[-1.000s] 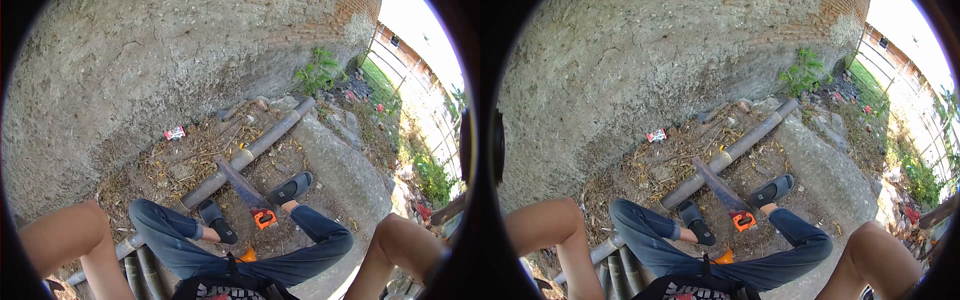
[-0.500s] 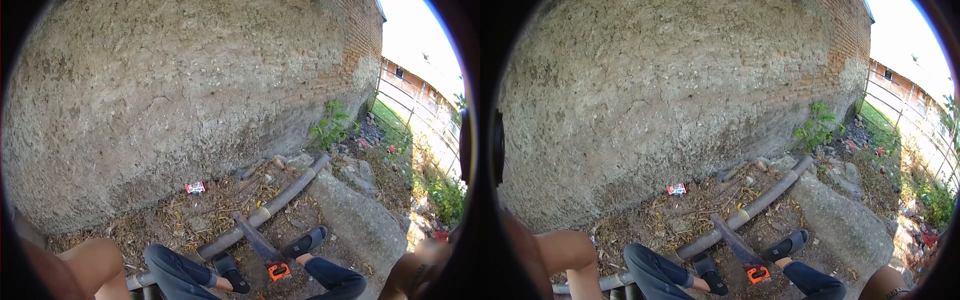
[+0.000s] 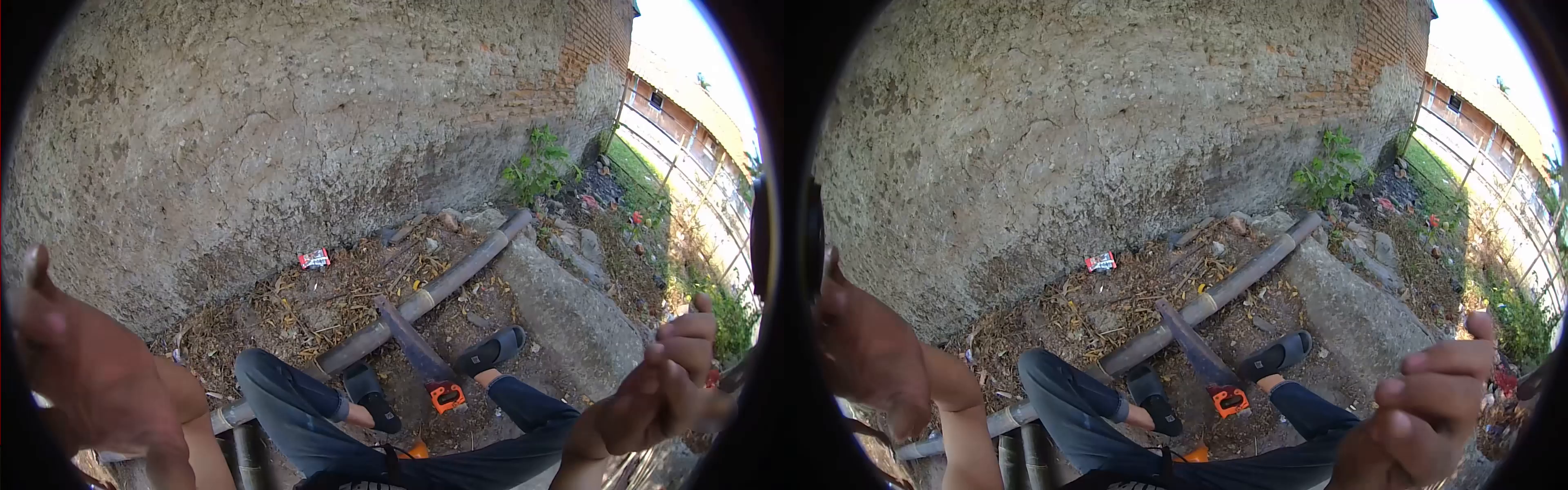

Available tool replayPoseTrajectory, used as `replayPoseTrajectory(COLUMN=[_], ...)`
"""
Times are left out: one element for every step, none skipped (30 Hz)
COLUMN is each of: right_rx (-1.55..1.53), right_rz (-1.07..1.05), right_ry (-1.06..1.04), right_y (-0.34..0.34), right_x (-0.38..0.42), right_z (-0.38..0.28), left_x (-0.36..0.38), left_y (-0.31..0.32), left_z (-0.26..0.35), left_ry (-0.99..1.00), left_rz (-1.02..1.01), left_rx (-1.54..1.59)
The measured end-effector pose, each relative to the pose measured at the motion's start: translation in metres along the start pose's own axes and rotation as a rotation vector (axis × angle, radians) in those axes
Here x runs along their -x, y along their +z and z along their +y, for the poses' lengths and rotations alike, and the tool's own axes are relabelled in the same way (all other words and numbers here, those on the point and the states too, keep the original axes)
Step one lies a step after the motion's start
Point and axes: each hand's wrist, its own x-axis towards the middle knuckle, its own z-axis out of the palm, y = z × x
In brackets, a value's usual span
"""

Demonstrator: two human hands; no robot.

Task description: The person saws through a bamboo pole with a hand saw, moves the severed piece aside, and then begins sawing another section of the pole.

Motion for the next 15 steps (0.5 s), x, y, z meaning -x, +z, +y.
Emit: replayPoseTrajectory(right_rx=[-0.047,-0.176,-0.27,-0.376,-0.468,-0.421,-0.386,-0.364,-0.299,-0.12,0.072,0.068,0.167,0.247,0.224], right_rz=[-0.026,-0.038,-0.138,-0.246,-0.408,-0.767,-1.04,-1.388,-1.704,-1.816,-1.937,-1.977,-1.798,-1.614,-1.646], right_ry=[0.223,0.386,0.684,0.876,1.044,1.124,1.1,1.103,1.047,1.096,1.13,1.089,1.106,1.112,1.066], right_y=[0.031,0.065,0.1,0.138,0.18,0.209,0.24,0.265,0.29,0.293,0.288,0.272,0.262,0.264,0.272], right_x=[0.024,0.062,0.112,0.165,0.238,0.296,0.371,0.423,0.477,0.499,0.53,0.559,0.594,0.615,0.625], right_z=[0.003,0.015,0.019,0.021,0.024,0.019,0.01,-0.003,-0.021,-0.047,-0.073,-0.093,-0.105,-0.108,-0.099], left_x=[0.026,0.065,0.095,0.118,0.135,0.149,0.163,0.176,0.189,0.205,0.22,0.234,0.246,0.257,0.27], left_y=[0.002,0.001,-0.004,-0.007,-0.006,-0.009,-0.013,-0.013,-0.01,-0.007,-0.004,0.006,0.021,0.038,0.058], left_z=[-0.002,-0.006,-0.009,-0.008,-0.003,0.001,0.007,0.01,0.012,0.021,0.032,0.044,0.055,0.064,0.075], left_ry=[-0.066,-0.176,-0.307,-0.432,-0.579,-0.728,-0.808,-0.884,-0.882,-0.977,-1.085,-1.203,-1.312,-1.361,-1.461], left_rz=[0.006,0.023,-0.097,-0.218,-0.255,-0.298,-0.314,-0.319,-0.315,-0.21,-0.105,-0.074,-0.033,-0.068,-0.078], left_rx=[-0.041,-0.054,-0.08,-0.11,-0.067,-0.027,-0.018,-0.006,-0.029,0.026,0.075,0.154,0.225,0.286,0.342])
